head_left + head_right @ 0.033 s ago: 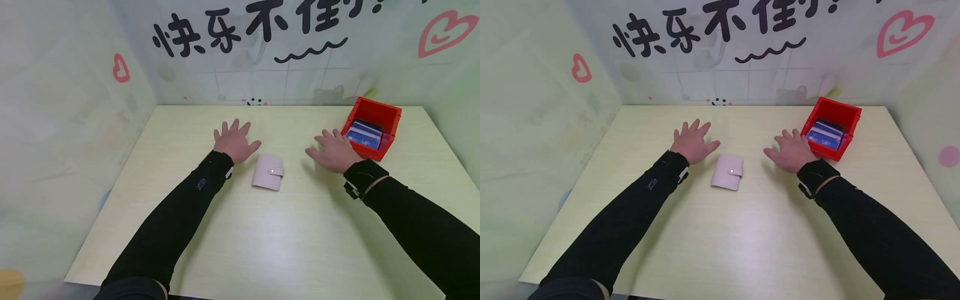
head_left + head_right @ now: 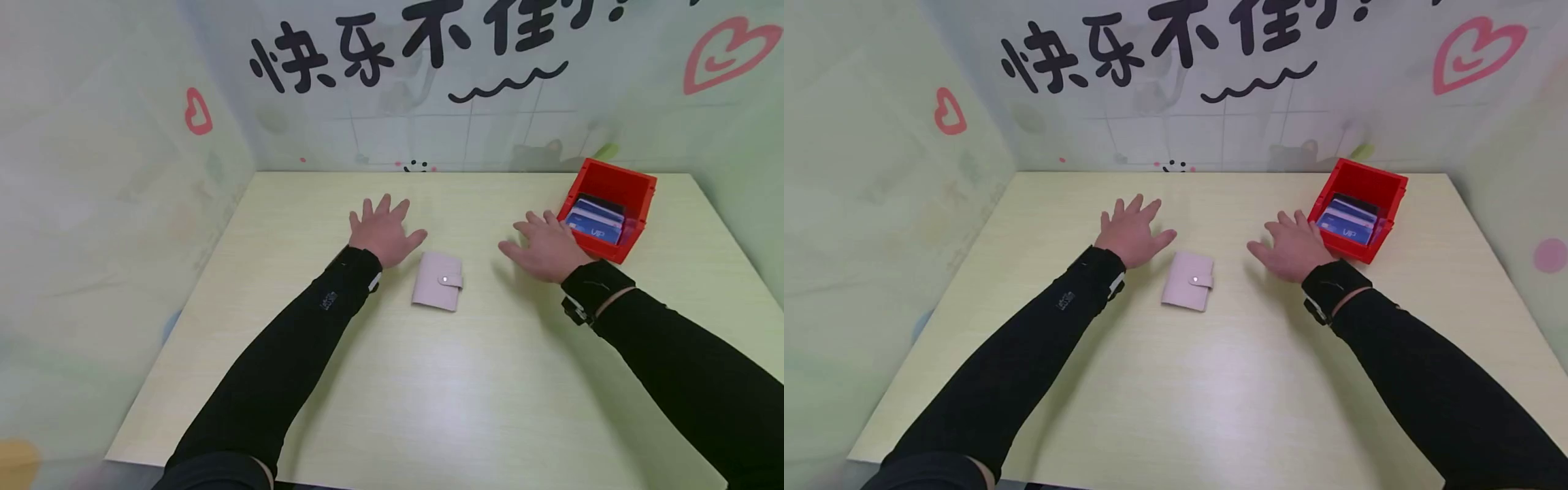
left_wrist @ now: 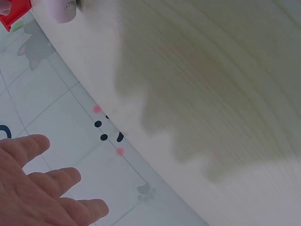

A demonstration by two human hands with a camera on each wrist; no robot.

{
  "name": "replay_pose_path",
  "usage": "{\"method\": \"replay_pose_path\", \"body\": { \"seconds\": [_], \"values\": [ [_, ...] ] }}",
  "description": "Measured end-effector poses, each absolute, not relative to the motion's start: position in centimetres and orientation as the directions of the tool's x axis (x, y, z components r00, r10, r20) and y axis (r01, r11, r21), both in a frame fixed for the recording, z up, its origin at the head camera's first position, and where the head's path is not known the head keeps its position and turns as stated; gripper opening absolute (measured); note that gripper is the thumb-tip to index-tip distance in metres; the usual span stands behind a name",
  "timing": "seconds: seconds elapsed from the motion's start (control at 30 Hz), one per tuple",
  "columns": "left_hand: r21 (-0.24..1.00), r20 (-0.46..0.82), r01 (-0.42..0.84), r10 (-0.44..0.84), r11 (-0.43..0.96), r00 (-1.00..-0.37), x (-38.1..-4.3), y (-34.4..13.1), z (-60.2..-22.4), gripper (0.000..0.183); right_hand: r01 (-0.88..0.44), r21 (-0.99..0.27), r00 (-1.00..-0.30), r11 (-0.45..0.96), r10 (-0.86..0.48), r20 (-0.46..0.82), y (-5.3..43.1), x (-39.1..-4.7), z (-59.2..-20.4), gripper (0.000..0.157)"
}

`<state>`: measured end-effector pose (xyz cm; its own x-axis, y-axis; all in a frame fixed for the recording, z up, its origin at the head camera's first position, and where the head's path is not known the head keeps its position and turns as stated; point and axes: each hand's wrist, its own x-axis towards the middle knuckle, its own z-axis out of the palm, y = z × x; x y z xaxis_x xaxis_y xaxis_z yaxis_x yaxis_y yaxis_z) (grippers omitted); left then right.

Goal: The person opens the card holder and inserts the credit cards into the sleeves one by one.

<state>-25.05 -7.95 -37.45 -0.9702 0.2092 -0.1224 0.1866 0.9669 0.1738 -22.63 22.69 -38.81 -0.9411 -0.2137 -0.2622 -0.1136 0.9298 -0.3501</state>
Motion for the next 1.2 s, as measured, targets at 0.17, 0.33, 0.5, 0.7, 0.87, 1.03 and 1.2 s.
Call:
{"method": "replay_pose_path", "body": {
  "seconds": [0.17, 0.33, 0.5, 0.7, 0.87, 1.03, 1.2],
  "values": [
    [0.175, -0.113, 0.203, 0.225, 0.963, -0.968, -24.9, -7.5, -37.1, 0.077, -0.106, -0.361, -0.947, 0.926, -0.205, -0.247, 22.9, -22.4, -38.8, 0.082],
    [0.18, -0.096, 0.205, 0.224, 0.962, -0.97, -24.6, -7.4, -36.8, 0.077, -0.106, -0.402, -0.955, 0.91, -0.206, -0.214, 22.2, -22.0, -38.4, 0.076],
    [0.199, -0.103, 0.207, 0.23, 0.958, -0.968, -24.3, -7.3, -36.7, 0.077, -0.086, -0.439, -0.954, 0.894, -0.201, -0.223, 21.4, -21.4, -37.6, 0.063],
    [0.205, -0.104, 0.203, 0.227, 0.957, -0.968, -23.9, -7.0, -36.6, 0.076, -0.067, -0.438, -0.947, 0.896, -0.195, -0.254, 20.7, -21.1, -36.9, 0.059],
    [0.228, -0.106, 0.205, 0.234, 0.952, -0.966, -23.3, -7.0, -37.1, 0.075, -0.06, -0.442, -0.945, 0.895, -0.194, -0.264, 19.9, -20.5, -36.7, 0.056],
    [0.261, -0.126, 0.203, 0.242, 0.944, -0.962, -22.2, -7.2, -37.9, 0.072, -0.087, -0.443, -0.939, 0.892, -0.222, -0.262, 18.6, -19.5, -37.0, 0.055],
    [0.29, -0.169, 0.211, 0.268, 0.933, -0.949, -21.1, -7.1, -38.7, 0.068, -0.12, -0.458, -0.927, 0.881, -0.264, -0.267, 17.0, -18.4, -37.3, 0.054]
  ]
}}
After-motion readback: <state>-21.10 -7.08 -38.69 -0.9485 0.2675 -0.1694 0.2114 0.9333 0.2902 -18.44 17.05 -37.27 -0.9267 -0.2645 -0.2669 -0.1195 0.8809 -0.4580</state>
